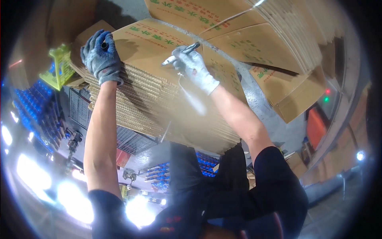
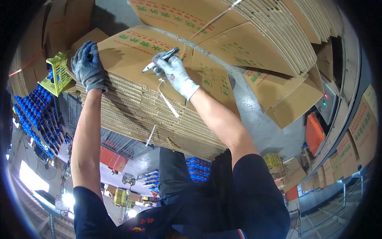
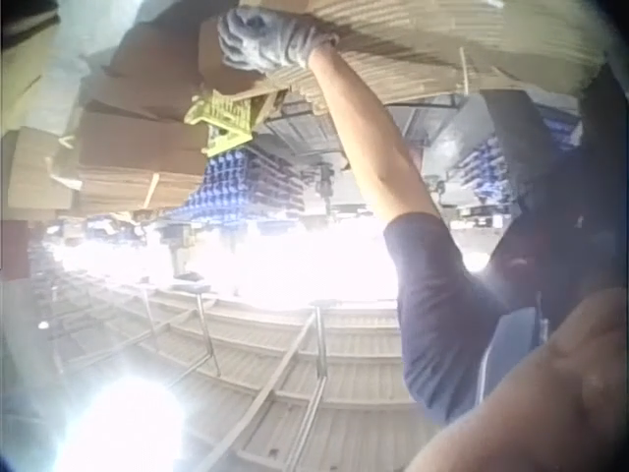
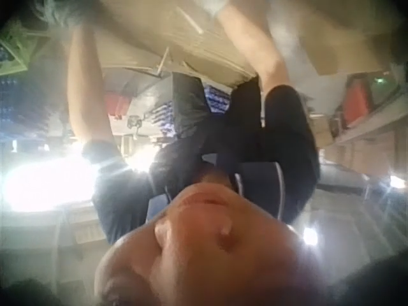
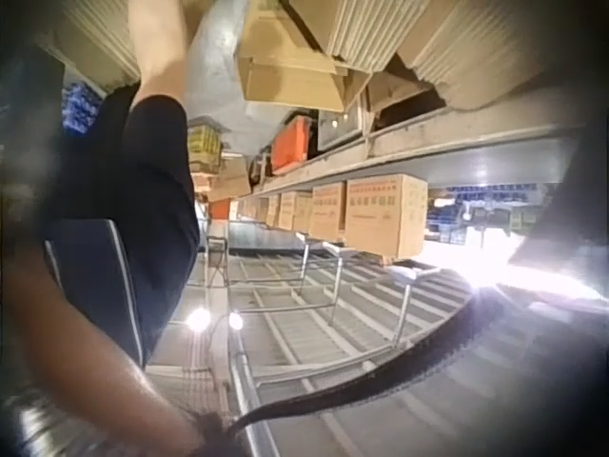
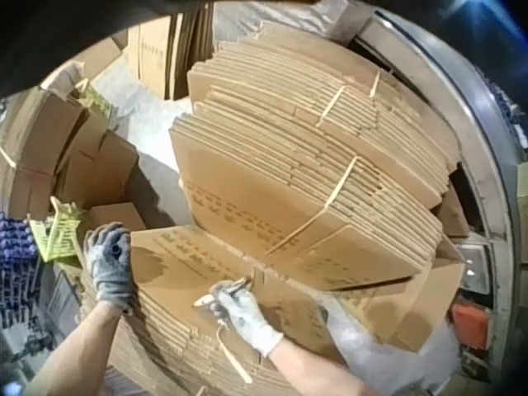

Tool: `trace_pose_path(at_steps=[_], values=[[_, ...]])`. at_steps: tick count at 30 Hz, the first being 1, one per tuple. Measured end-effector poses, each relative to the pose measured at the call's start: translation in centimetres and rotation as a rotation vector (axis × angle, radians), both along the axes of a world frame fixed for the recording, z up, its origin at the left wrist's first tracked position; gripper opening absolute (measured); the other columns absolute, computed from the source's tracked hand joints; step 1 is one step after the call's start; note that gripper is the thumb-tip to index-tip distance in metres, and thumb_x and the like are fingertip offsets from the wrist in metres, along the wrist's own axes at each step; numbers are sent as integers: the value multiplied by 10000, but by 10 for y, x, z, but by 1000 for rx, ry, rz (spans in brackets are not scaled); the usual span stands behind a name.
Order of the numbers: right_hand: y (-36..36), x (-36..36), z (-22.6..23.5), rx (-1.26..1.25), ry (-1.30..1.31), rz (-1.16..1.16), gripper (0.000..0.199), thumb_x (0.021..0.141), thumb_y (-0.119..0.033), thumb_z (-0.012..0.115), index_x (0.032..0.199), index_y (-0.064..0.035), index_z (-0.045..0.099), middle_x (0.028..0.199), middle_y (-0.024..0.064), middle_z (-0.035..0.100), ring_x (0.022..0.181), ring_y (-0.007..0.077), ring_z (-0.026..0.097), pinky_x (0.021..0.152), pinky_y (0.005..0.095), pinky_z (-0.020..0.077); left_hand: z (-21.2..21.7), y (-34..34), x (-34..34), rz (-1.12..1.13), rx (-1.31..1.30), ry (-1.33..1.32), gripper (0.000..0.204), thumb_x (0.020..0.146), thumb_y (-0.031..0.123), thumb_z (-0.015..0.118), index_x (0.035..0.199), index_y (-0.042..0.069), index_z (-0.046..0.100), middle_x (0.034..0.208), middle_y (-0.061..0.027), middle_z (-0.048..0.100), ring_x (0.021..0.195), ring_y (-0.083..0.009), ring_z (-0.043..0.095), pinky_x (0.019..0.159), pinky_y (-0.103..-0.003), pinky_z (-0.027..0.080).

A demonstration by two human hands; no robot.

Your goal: The person writes labels on a stack of flat cardboard boxes using a marker and moves some boxes to another stack.

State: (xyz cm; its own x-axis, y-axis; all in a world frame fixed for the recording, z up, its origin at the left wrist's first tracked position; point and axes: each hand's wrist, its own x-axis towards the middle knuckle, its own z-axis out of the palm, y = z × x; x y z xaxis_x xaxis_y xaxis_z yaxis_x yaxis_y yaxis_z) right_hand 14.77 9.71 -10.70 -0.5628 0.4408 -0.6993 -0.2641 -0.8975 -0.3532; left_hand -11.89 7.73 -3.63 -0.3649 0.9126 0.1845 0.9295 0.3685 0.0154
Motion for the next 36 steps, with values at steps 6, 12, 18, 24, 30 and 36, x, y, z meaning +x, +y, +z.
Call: trace_pose_path(at_steps=[6,12,18,24,30,36], values=[[6,-13,6,-28,26,52,144,874,-145,683,965,-77,594,857,20,647,735,96,623,619,221,505,-2,0,-4,57,-23,5,251,873,322,605,1026,151,709,1121,-14,671,1076,-244,567,982,-373,374],[4,-20,4,72,32,39,161,885,-143,675,1004,-94,578,857,1,633,794,87,632,642,221,512,-7,0,-8,53,-30,-14,254,866,320,606,1045,169,705,1138,-18,664,1080,-256,559,987,-381,372],[5,-16,7,85,-43,140,173,890,-156,673,1002,-75,569,842,24,640,761,91,631,627,220,506,-10,-2,-8,69,-37,6,244,865,317,608,1030,168,708,1130,-11,668,1066,-252,568,978,-376,381],[5,-19,3,63,-67,78,189,881,-180,686,984,-54,589,805,26,643,706,70,612,609,211,500,-16,-6,-11,70,-23,8,235,864,314,611,1015,167,714,1108,-7,677,1053,-249,579,971,-376,387],[1,-19,-3,68,-46,103,161,887,-185,676,957,-62,600,807,20,651,688,72,615,594,205,497,-18,-7,-12,75,-39,20,230,869,312,609,1010,167,716,1105,-10,679,1055,-250,581,972,-377,391],[2,-17,-4,133,-45,196,142,896,-181,657,950,-63,599,834,29,661,693,88,632,573,201,500,-20,-9,-14,94,-40,2,227,876,312,609,1015,168,715,1105,-13,679,1060,-254,579,971,-384,395]])
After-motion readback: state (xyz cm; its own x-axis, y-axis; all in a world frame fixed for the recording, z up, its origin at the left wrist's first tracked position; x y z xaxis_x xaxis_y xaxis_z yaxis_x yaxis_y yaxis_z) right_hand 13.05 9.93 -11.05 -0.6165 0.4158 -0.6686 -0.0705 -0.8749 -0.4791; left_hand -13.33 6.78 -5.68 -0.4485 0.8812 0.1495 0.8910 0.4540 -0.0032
